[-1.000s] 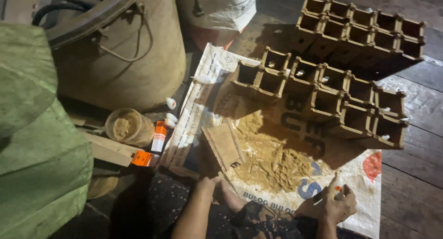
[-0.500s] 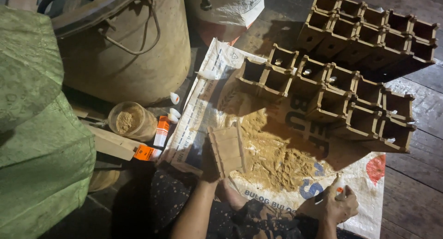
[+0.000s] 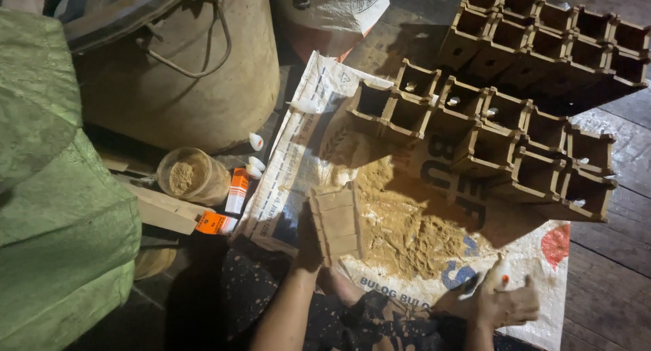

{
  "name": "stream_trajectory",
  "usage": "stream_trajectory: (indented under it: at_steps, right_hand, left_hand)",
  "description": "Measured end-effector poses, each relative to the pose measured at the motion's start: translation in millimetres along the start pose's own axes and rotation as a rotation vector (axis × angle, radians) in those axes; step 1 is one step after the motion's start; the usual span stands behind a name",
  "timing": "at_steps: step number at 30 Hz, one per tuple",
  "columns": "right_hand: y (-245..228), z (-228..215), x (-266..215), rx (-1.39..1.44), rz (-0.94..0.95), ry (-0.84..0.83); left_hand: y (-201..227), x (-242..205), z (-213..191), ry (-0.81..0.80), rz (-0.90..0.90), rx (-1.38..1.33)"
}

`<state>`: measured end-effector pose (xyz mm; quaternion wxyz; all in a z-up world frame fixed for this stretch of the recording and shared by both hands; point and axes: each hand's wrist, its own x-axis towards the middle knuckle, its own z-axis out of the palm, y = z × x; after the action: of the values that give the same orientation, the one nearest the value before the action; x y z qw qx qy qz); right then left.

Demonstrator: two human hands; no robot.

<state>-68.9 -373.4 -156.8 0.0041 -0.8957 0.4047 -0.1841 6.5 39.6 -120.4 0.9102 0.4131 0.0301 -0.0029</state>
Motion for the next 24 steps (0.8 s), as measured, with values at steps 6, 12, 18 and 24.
stream_trajectory:
  at_steps: [6,12,18,24]
  right_hand:
    - [-115,-147,-48,1.080,-0.324,-0.247]
    - [-193,-214,-98,1.114,-0.585,-0.777]
    - [-181,-189,-92,1.133,-0.550,-0.735]
    - [-158,-182,-62,0.656,-0.793,-0.244]
  left_hand:
    - [-12,-12,-3,-0.085,-0.045,0.386]
    - [-11,-14,-10,-0.205,-0.070,0.785]
    - [-29,-11,-33,-0.334,-0.091,1.158]
    - [67,-3,65,-0.135,0.148,0.341]
